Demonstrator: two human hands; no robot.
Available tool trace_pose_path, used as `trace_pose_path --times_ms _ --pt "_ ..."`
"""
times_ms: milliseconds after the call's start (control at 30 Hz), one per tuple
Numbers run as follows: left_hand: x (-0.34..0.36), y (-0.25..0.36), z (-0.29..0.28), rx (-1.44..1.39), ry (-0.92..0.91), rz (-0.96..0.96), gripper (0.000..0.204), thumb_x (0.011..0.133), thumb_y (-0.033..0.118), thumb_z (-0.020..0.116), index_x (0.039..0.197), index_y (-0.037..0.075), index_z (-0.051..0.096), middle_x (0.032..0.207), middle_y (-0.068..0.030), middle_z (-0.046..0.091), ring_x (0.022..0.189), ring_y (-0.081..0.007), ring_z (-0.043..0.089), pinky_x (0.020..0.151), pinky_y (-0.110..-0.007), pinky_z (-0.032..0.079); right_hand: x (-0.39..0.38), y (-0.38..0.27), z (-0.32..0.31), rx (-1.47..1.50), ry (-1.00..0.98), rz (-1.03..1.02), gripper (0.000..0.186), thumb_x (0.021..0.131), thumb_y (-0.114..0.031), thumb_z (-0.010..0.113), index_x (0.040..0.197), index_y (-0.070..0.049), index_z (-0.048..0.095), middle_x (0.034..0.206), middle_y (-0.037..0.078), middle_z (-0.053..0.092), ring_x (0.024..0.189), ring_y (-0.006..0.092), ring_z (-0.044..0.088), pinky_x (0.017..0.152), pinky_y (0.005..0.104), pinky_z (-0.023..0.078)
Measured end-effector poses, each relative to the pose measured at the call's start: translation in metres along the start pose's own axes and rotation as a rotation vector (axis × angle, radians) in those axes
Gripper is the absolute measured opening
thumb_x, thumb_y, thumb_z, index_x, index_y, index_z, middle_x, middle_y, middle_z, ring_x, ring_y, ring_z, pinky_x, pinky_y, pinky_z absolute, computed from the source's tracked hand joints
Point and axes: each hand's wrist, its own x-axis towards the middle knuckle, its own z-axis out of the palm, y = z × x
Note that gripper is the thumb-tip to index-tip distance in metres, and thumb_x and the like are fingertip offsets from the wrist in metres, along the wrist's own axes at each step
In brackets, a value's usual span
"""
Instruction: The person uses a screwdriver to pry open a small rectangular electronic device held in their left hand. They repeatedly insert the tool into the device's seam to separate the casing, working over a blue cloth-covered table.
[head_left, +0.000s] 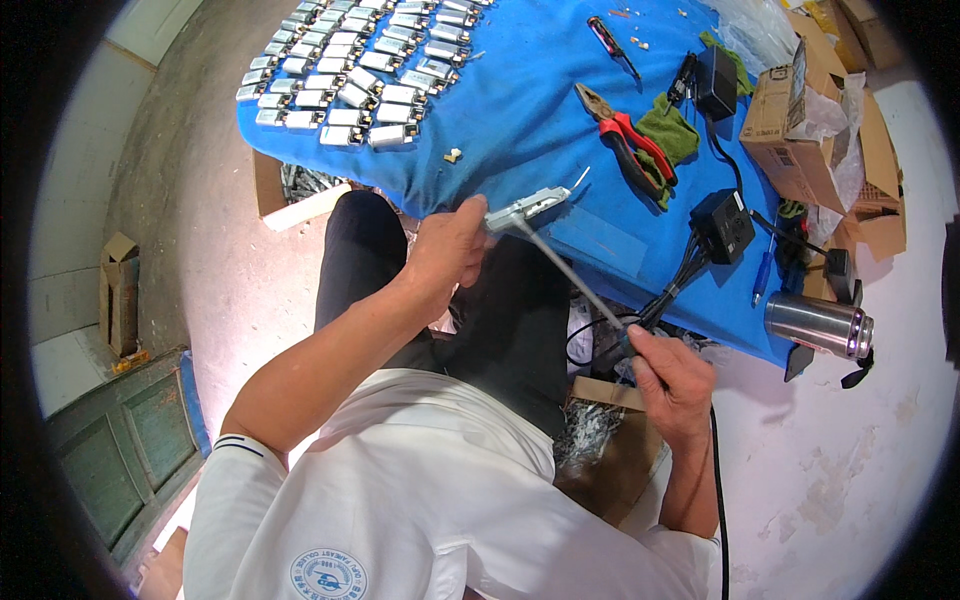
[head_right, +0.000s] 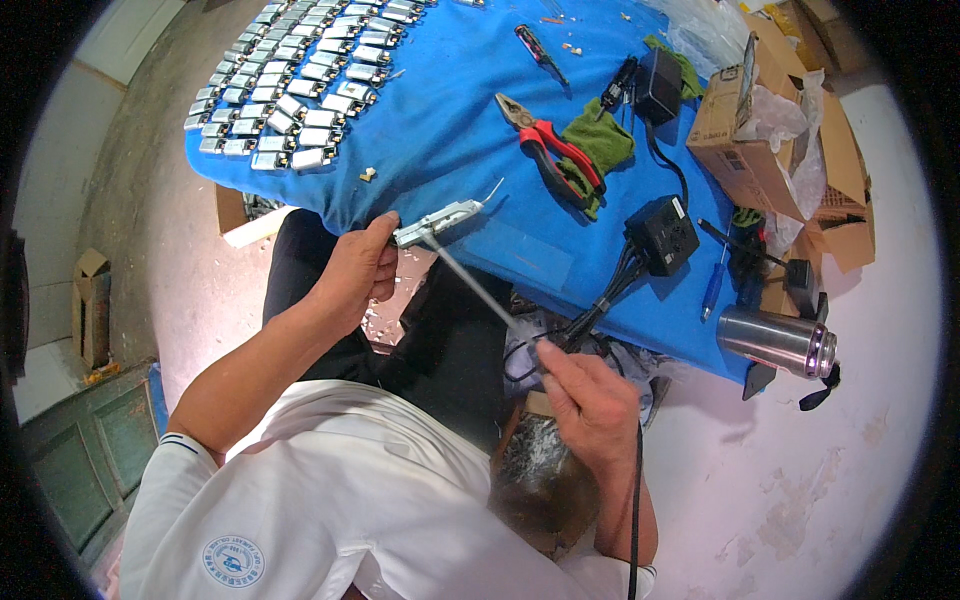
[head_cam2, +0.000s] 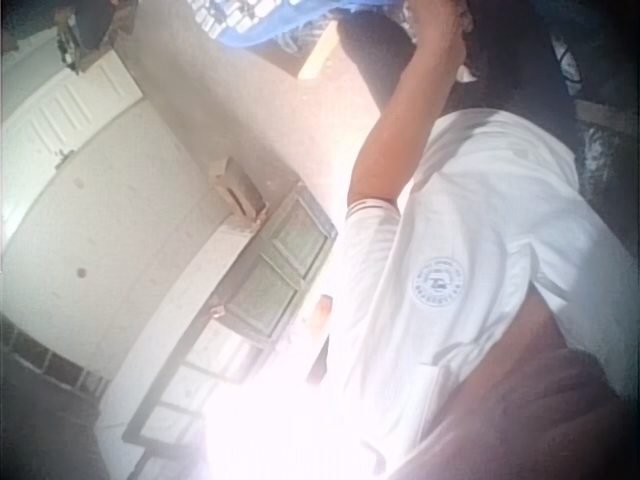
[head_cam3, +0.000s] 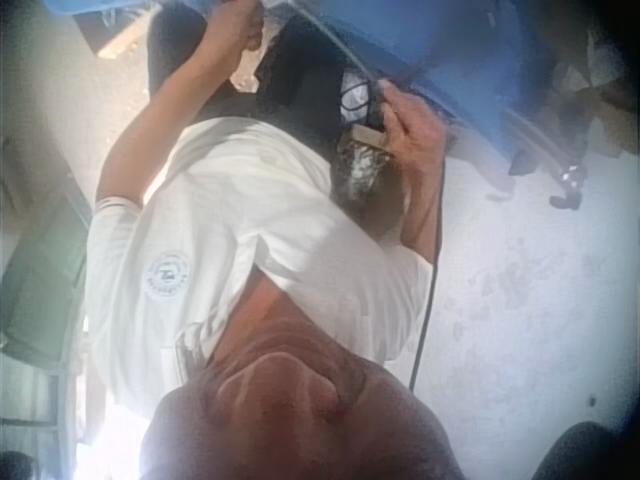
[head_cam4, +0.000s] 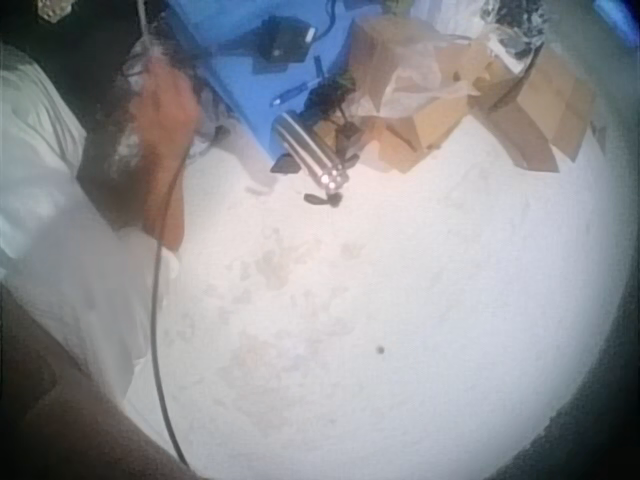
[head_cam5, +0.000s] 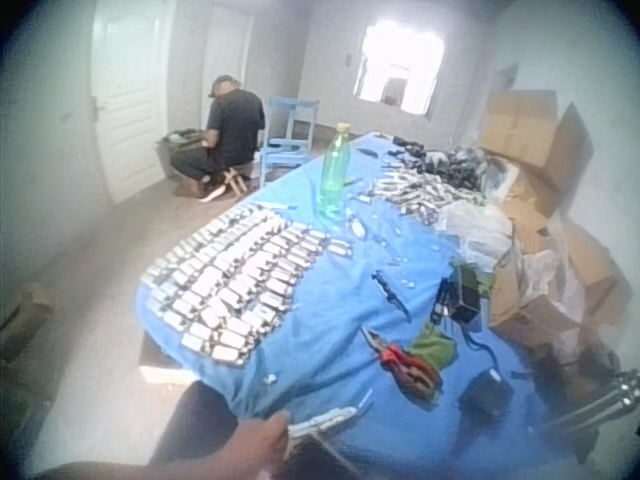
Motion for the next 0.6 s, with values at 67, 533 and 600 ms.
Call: trace_pose_path --times_ms 67,533,600 --pt "0.0007 0.0 0.0001 -0.002 0.006 -0.011 0.042 0.091 0.039 0.053 0.061 0.014 0.039 0.058 0.0031 0.034 0.047 -0.0094 0.028 0.044 -0.027 0.022 -0.0006 0.0006 0.0041 -0.028 -0.021 -0.039 0.03 0.08 -0.003 0.068 0.11 -0.007 0.069 0.086 0.012 0.066 0.07 0.024 0.065 0.062 0.0315 0.052" --pt "-0.0041 0.0038 0.0048 0.012 0.032 -0.034 0.041 0.093 0.038 0.052 0.064 0.016 0.035 0.057 0.005 0.029 0.046 -0.0082 0.025 0.043 -0.026 0.021 0.0027 0.0003 -0.0007 0.003 -0.009 -0.011 0.03 0.079 -0.002 0.068 0.109 -0.005 0.069 0.086 0.013 0.066 0.071 0.0253 0.065 0.062 0.0328 0.052" --pt "-0.0046 0.004 0.0052 0.012 0.035 -0.036 0.041 0.093 0.038 0.052 0.063 0.016 0.035 0.057 0.0052 0.028 0.046 -0.008 0.024 0.043 -0.026 0.021 0.0036 0.0007 -0.0003 -0.002 -0.013 -0.014 0.031 0.078 -0.003 0.068 0.11 -0.006 0.069 0.086 0.012 0.066 0.072 0.0253 0.065 0.062 0.033 0.052"
